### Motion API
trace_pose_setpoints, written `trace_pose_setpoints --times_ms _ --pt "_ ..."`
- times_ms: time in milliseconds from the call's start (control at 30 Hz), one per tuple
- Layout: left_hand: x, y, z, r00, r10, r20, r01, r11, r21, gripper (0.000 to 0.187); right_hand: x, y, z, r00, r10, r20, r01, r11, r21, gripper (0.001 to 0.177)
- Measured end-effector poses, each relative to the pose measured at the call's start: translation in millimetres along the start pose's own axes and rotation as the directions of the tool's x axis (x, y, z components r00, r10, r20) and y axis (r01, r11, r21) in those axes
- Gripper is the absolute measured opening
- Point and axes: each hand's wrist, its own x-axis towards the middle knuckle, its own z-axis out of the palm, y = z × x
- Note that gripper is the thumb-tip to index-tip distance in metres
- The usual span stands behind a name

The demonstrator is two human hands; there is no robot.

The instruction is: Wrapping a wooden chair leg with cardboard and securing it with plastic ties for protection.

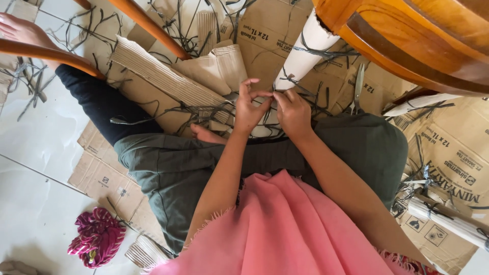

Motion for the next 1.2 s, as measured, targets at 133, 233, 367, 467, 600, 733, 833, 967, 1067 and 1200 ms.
trace_pose_setpoints --times_ms 133,233,367,467,600,733,833,967,1067,1200 --pt "-6.6 -3.8 4.8 0.999 -0.002 -0.042 0.003 0.999 0.037 0.056 -3.5 0.0 3.2 1.000 -0.010 0.000 0.010 1.000 -0.022 0.022" --pt "-10.1 -3.3 9.1 0.995 -0.014 -0.097 0.020 0.998 0.055 0.051 -4.9 -0.6 4.1 1.000 -0.010 -0.001 0.010 0.998 -0.059 0.022" --pt "-13.3 -14.0 15.0 0.987 0.029 -0.161 -0.015 0.996 0.088 0.049 -1.2 -5.1 -0.8 0.999 0.029 -0.017 -0.029 0.999 -0.035 0.020" --pt "-15.4 -5.9 17.8 0.977 0.078 -0.199 -0.067 0.996 0.062 0.048 -6.0 -4.1 5.5 0.996 0.076 -0.049 -0.075 0.997 0.024 0.019" --pt "-17.4 -6.6 17.8 0.963 0.118 -0.243 -0.116 0.993 0.020 0.051 -8.9 -6.3 12.2 0.996 0.086 -0.031 -0.085 0.996 0.007 0.019" --pt "-15.2 -5.7 17.5 0.965 0.116 -0.234 -0.105 0.993 0.056 0.049 -8.2 -7.5 9.4 0.995 0.098 -0.031 -0.098 0.995 0.010 0.019" --pt "-8.9 -18.6 11.1 0.990 -0.099 -0.103 0.083 0.985 -0.152 0.052 -8.6 -5.9 10.2 0.991 0.134 0.007 -0.134 0.988 0.076 0.018" --pt "-5.7 -22.6 4.5 0.931 -0.363 0.034 0.358 0.892 -0.274 0.082 -10.3 -6.3 13.0 0.987 0.158 0.023 -0.160 0.979 0.127 0.019" --pt "-6.4 -30.9 12.3 0.867 -0.492 0.084 0.477 0.767 -0.429 0.099 -10.9 -4.9 12.6 0.985 0.169 0.042 -0.174 0.971 0.166 0.020" --pt "-9.5 -53.5 18.2 0.813 -0.576 0.085 0.518 0.648 -0.559 0.106 -8.2 -4.5 9.3 0.987 0.153 0.056 -0.161 0.967 0.199 0.023"
